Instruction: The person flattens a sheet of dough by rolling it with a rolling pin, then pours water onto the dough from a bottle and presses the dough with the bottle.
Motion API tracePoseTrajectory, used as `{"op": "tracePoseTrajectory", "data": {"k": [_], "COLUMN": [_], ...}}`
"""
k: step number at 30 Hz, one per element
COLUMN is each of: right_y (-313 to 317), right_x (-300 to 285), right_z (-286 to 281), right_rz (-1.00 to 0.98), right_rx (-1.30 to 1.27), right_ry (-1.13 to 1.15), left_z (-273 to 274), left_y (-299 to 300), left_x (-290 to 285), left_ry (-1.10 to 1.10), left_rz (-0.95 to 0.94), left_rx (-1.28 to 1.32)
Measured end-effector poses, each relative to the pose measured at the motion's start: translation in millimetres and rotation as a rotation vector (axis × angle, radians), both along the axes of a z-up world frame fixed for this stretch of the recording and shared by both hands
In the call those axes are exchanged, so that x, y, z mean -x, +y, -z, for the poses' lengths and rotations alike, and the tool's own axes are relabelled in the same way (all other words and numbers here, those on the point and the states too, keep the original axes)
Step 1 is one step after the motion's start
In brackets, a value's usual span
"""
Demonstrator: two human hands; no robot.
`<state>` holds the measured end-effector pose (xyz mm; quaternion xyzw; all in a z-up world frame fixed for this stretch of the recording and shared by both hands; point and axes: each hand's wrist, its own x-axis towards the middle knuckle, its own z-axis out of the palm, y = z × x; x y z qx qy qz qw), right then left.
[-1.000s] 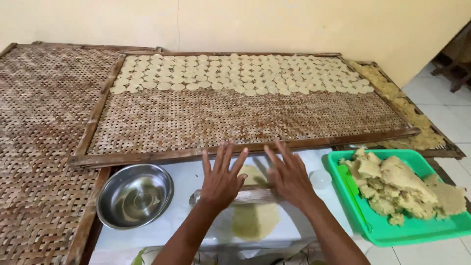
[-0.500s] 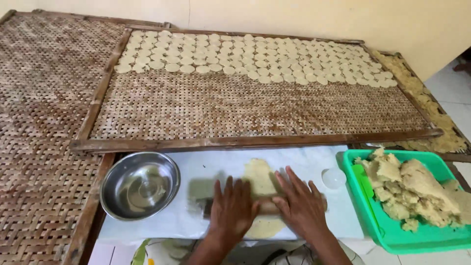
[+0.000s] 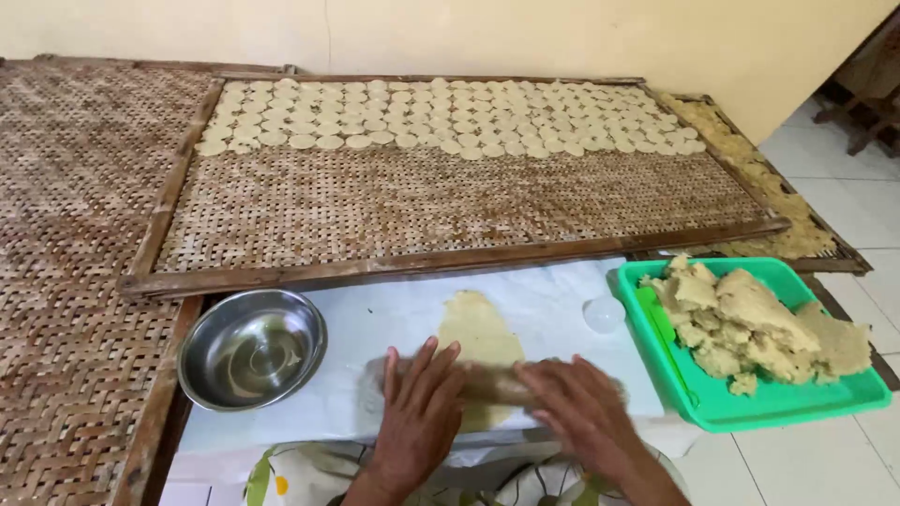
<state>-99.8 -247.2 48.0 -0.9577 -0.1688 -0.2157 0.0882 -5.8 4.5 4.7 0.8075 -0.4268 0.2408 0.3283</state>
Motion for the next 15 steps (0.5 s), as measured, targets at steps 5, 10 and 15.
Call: {"op": "tracePoseTrajectory", "data": {"k": [5,10,15], "right_y": [-37,-61,-71], "right_x": [26,51,48], "right_z": [-13,-11,4], "right_rz": [0.283,0.583,0.667], "right_rx": [-0.129,-0.118,-0.033], "right_ry": [0.086,0.183,0.267], "left_z": [8,17,23], "left_y": [14,16,10], "left_x": [5,2,-9], "left_ry": [0.055,0.157,0.145], "left_rz": [0.031,0.054,0.051], "left_rx": [0.06,0.067,0.067]}}
